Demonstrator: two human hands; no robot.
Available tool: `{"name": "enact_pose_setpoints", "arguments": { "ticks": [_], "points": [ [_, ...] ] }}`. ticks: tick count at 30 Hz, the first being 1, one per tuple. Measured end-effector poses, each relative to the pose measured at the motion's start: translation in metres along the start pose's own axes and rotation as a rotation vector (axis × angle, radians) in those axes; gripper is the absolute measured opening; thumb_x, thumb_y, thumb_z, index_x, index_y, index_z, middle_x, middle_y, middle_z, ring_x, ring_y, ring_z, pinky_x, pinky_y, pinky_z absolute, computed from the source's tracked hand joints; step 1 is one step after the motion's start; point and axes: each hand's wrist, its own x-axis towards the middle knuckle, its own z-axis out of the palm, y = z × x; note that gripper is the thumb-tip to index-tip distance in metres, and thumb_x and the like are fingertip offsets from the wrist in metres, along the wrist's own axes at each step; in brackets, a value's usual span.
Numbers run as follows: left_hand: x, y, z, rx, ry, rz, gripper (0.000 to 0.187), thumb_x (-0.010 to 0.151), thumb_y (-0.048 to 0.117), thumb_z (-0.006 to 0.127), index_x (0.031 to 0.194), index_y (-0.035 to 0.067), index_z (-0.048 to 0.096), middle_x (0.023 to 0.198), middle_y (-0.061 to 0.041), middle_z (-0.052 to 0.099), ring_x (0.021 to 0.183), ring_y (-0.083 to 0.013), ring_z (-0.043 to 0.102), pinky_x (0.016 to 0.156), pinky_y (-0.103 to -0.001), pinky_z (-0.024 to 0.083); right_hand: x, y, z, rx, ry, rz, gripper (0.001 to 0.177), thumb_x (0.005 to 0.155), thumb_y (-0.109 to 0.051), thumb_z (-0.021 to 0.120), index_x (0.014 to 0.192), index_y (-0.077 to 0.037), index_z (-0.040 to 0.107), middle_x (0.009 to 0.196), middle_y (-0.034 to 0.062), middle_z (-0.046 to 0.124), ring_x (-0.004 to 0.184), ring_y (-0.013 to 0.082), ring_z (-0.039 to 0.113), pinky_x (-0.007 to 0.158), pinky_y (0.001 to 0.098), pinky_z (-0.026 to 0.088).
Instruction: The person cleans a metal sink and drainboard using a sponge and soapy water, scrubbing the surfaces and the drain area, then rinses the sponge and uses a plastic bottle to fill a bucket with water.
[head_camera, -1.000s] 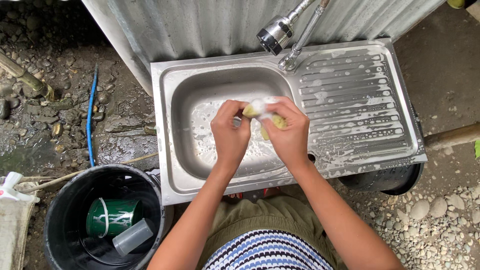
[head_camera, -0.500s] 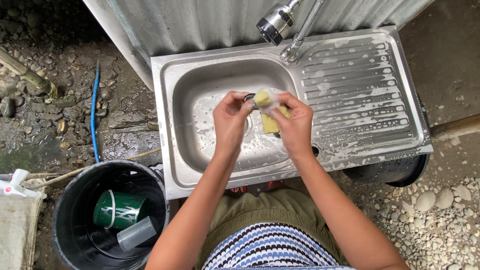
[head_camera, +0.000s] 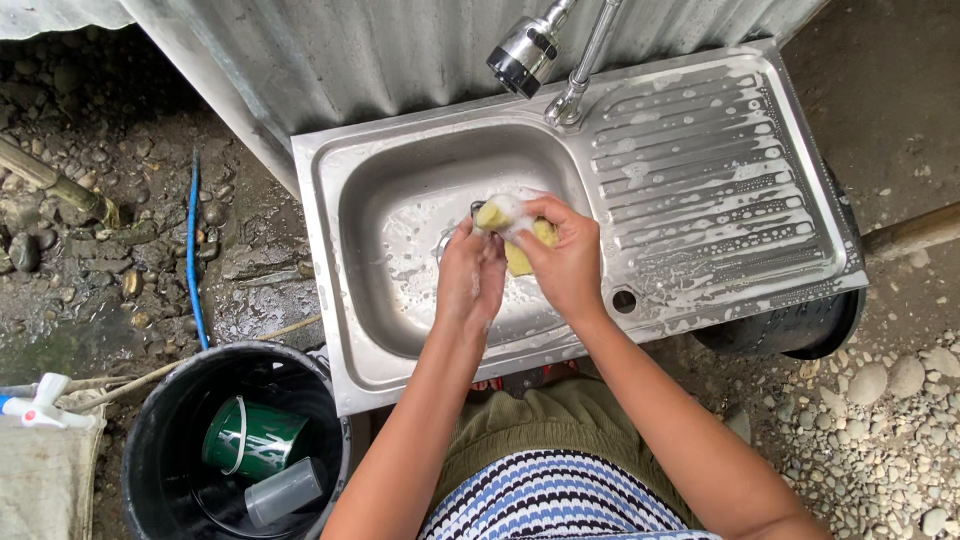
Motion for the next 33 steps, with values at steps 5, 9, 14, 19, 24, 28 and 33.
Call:
{"name": "enact_pose_setpoints", "arguments": {
  "ticks": [5, 9, 14, 19, 24, 28, 33],
  "points": [
    [-0.018, 0.031, 0.004, 1.408, -0.209, 0.691, 0.019, 0.088, -0.005, 0.061, 0.105, -0.002, 0.07, 0.088, -0.01, 0.075, 0.072, -0.0161, 0.072, 0.067, -0.031, 0.056, -0.001, -0.014, -0.007, -0.352, -0.025, -0.248, 0.021, 0.08, 0.008, 0.074, 0.102, 0.009, 0.07, 0.113, 0.0123, 0.072, 0.105, 0.013, 0.07, 0.089, 0.0277, 0.055],
    [-0.006, 0.036, 0.0, 1.592, -0.17, 0.568, 0.018, 0.09, -0.002, 0.061, 0.104, -0.001, 0.072, 0.078, -0.013, 0.073, 0.063, -0.0181, 0.066, 0.064, -0.032, 0.052, 0.007, -0.01, -0.008, -0.123, -0.081, 0.001, 0.019, 0.084, 0.007, 0.071, 0.103, 0.005, 0.071, 0.102, 0.0099, 0.073, 0.093, 0.0126, 0.069, 0.084, 0.0256, 0.055],
    [0.001, -0.008, -0.024, 0.502, -0.095, 0.225, 0.013, 0.102, 0.006, 0.057, 0.105, -0.002, 0.068, 0.093, -0.008, 0.074, 0.076, -0.0103, 0.065, 0.069, -0.025, 0.054, -0.008, -0.013, -0.006, -0.107, -0.06, 0.0, 0.019, 0.085, 0.009, 0.071, 0.103, 0.004, 0.07, 0.104, 0.0121, 0.067, 0.095, 0.0153, 0.066, 0.086, 0.0251, 0.052],
    [-0.007, -0.013, -0.029, 0.254, -0.044, 0.067, 0.019, 0.106, 0.008, 0.058, 0.118, -0.004, 0.066, 0.101, -0.012, 0.07, 0.082, -0.0142, 0.067, 0.075, -0.027, 0.055, -0.018, 0.004, -0.015, -0.255, -0.077, -0.115, 0.02, 0.084, 0.007, 0.073, 0.104, 0.006, 0.069, 0.117, 0.0124, 0.066, 0.108, 0.0167, 0.067, 0.093, 0.0266, 0.051],
    [-0.025, 0.015, -0.008, 0.203, -0.072, -0.083, 0.042, 0.097, 0.008, 0.05, 0.137, -0.002, 0.051, 0.135, -0.021, 0.06, 0.106, -0.0206, 0.072, 0.093, -0.03, 0.061, -0.003, 0.016, -0.046, 0.525, 0.049, 0.381, 0.017, 0.094, 0.001, 0.069, 0.11, -0.003, 0.065, 0.11, 0.0077, 0.071, 0.099, 0.0138, 0.068, 0.085, 0.0283, 0.056],
    [-0.027, 0.02, -0.011, 0.074, -0.275, -0.111, 0.051, 0.098, 0.014, 0.053, 0.146, -0.001, 0.044, 0.155, -0.024, 0.044, 0.128, -0.0264, 0.054, 0.108, -0.038, 0.049, -0.004, -0.008, -0.053, 0.147, -0.033, 0.153, 0.021, 0.094, -0.001, 0.07, 0.115, -0.004, 0.067, 0.11, 0.0032, 0.071, 0.105, 0.0078, 0.067, 0.093, 0.023, 0.055],
    [-0.026, 0.019, -0.012, -0.014, -0.402, -0.131, 0.036, 0.115, 0.024, 0.049, 0.143, 0.0, 0.049, 0.158, -0.025, 0.041, 0.136, -0.0298, 0.043, 0.114, -0.042, 0.038, -0.013, -0.048, -0.04, -0.247, -0.09, 0.02, 0.02, 0.09, -0.003, 0.075, 0.11, -0.003, 0.071, 0.106, 0.0053, 0.073, 0.098, 0.0108, 0.07, 0.085, 0.0262, 0.056]
  ]
}}
